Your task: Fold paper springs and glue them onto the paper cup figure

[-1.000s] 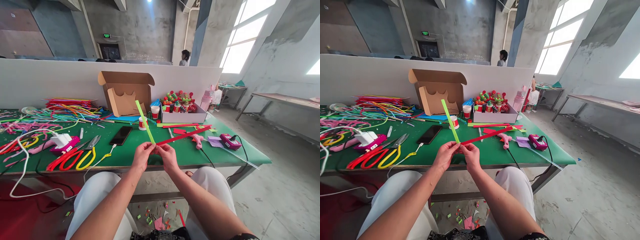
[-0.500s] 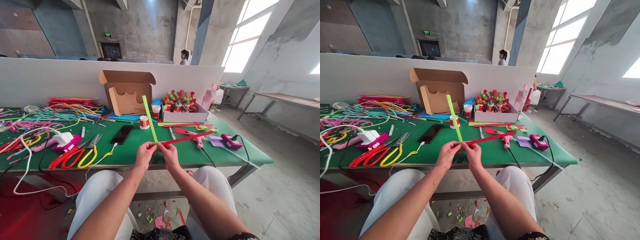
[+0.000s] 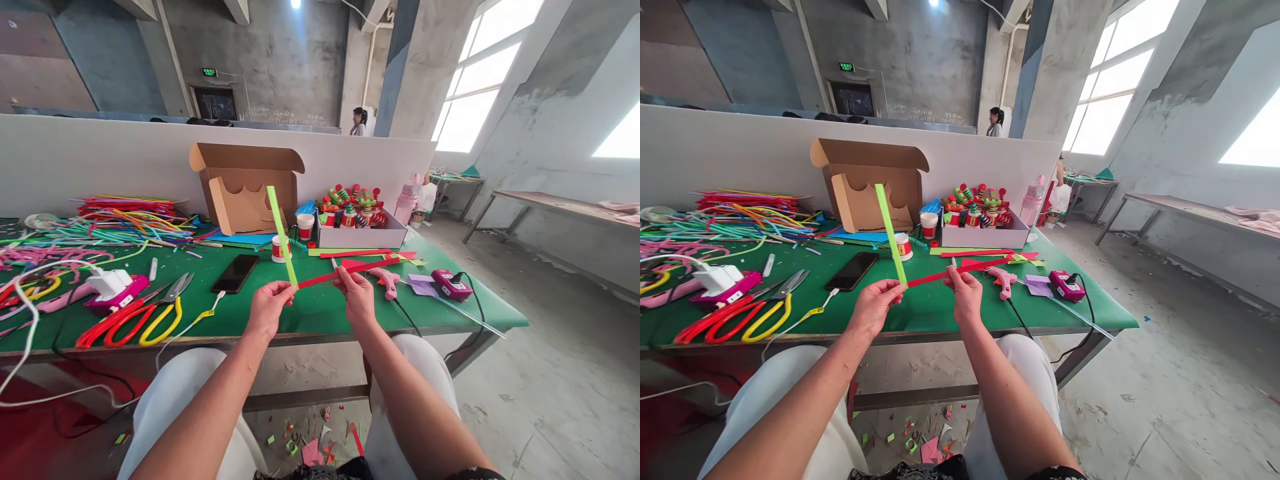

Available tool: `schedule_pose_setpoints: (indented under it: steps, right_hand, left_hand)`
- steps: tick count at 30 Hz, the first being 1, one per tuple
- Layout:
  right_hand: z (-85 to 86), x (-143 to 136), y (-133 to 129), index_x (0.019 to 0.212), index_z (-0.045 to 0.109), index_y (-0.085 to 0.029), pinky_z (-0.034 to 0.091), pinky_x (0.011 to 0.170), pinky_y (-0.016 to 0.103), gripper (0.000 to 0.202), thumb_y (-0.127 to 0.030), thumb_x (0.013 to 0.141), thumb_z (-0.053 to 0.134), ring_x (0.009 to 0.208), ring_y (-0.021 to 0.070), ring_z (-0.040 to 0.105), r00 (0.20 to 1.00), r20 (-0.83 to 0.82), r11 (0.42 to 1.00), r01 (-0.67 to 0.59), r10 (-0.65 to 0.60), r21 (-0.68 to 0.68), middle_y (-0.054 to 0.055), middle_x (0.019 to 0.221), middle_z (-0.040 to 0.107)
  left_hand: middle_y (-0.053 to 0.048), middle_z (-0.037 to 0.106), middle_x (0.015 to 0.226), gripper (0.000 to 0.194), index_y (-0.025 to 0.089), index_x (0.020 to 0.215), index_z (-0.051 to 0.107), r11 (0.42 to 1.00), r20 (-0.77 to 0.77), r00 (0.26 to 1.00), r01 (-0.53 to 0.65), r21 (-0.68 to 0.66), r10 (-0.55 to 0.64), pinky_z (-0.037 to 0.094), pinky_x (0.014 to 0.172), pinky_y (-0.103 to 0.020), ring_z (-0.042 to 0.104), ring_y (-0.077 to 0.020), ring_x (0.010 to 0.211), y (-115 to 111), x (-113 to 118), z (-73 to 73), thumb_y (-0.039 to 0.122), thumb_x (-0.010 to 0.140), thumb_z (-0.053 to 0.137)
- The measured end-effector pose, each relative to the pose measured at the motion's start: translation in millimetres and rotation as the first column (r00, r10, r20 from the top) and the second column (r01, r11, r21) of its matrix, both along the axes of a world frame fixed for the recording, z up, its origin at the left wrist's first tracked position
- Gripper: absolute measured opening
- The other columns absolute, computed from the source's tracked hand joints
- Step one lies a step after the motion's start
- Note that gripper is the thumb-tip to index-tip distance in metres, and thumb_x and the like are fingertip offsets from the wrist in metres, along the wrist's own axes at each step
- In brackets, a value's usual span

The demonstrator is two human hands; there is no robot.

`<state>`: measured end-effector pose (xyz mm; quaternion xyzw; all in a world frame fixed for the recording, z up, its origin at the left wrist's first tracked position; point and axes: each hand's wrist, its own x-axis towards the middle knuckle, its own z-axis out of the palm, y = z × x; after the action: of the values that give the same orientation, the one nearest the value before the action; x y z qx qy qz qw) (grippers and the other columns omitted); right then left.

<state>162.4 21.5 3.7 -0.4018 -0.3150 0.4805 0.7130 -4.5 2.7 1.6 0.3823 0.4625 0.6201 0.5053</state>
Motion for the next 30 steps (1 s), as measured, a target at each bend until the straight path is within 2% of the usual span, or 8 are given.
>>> schedule_pose_setpoints:
  steps: [11,17,19,21,22,25,27,30]
  right_hand:
    - [16.0,57,19,0.061,0.067,-0.018,0.052,0.054,0.025,0.036,-0.044,0.046,0.087,0.049,0.0088,0.055,0.982,-0.077,0.974,0.183,-0.173,0.135,-0.005,0.054,0.061]
    - [22.4,89,25,0.066,0.066,-0.019,0.051,0.054,0.023,0.03,-0.042,0.057,0.084,0.049,0.0076,0.055,0.907,-0.215,0.911,0.394,-0.364,0.124,-0.005,0.057,0.062]
    - [23.4,83,21,0.065,0.066,-0.018,0.051,0.054,0.023,0.029,-0.042,0.061,0.082,0.05,0.0081,0.055,0.951,-0.145,0.951,0.291,-0.274,0.109,-0.004,0.058,0.063]
    - [22.2,64,11,0.066,0.069,-0.017,0.049,0.052,0.023,0.031,-0.045,0.059,0.082,0.05,0.0088,0.055,1.0,-0.008,0.997,0.013,-0.012,0.071,-0.002,0.058,0.063]
    - [20.8,51,5,0.068,0.072,-0.016,0.049,0.052,0.023,0.034,-0.047,0.058,0.082,0.051,0.0088,0.055,0.985,0.054,0.985,-0.167,0.165,0.036,-0.001,0.061,0.065]
    - [14.5,12,-14,0.074,0.075,-0.015,0.042,0.048,0.021,0.041,-0.053,0.058,0.079,0.048,0.0079,0.051,0.786,0.199,0.81,-0.577,0.586,-0.106,-0.001,0.059,0.064]
    - [9.5,-6,-24,0.071,0.075,-0.014,0.036,0.046,0.019,0.036,-0.048,0.059,0.079,0.048,0.0075,0.048,0.666,0.313,0.728,-0.667,0.677,-0.156,-0.002,0.054,0.063]
    - [2.6,-17,-29,0.069,0.076,-0.015,0.033,0.048,0.02,0.033,-0.044,0.056,0.081,0.048,0.0078,0.046,0.671,0.4,0.767,-0.624,0.625,-0.152,-0.002,0.053,0.063]
  left_hand:
    - [-0.001,0.061,0.056,0.04,0.013,0.064,0.068,0.998,-0.022,0.998,0.055,0.008,-0.054,0.041,0.05,-0.023,0.05,-0.0088,0.05,5,-25,9.6,0.038,0.04,0.087]
    - [-0.001,0.062,0.06,0.034,0.013,0.065,0.068,0.994,0.032,0.994,0.108,0.036,-0.109,0.042,0.051,-0.023,0.05,-0.0086,0.051,3,-34,16.9,0.034,0.045,0.086]
    - [-0.001,0.062,0.059,0.032,0.014,0.064,0.067,0.979,0.061,0.977,0.205,0.021,-0.206,0.042,0.051,-0.023,0.05,-0.0086,0.051,0,-35,20.7,0.031,0.046,0.086]
    - [-0.001,0.061,0.056,0.03,0.015,0.062,0.066,0.947,0.058,0.946,0.321,-0.027,-0.319,0.041,0.05,-0.024,0.05,-0.0092,0.05,-3,-32,22.5,0.03,0.045,0.086]
    - [0.0,0.06,0.056,0.03,0.015,0.061,0.066,0.929,0.042,0.93,0.366,-0.058,-0.364,0.041,0.05,-0.024,0.05,-0.0092,0.049,-5,-30,22.2,0.029,0.044,0.086]
    - [0.001,0.058,0.053,0.029,0.015,0.059,0.067,0.891,-0.048,0.895,0.434,-0.135,-0.444,0.037,0.048,-0.023,0.046,-0.0082,0.047,-9,-21,18.4,0.029,0.043,0.086]
    - [0.002,0.057,0.053,0.028,0.015,0.061,0.068,0.875,-0.12,0.871,0.456,-0.163,-0.476,0.035,0.048,-0.022,0.044,-0.0071,0.048,-10,-17,15.4,0.028,0.044,0.085]
    - [0.002,0.057,0.053,0.025,0.014,0.062,0.07,0.858,-0.194,0.838,0.479,-0.187,-0.51,0.031,0.049,-0.021,0.04,-0.0064,0.048,-12,-14,13.8,0.027,0.046,0.083]
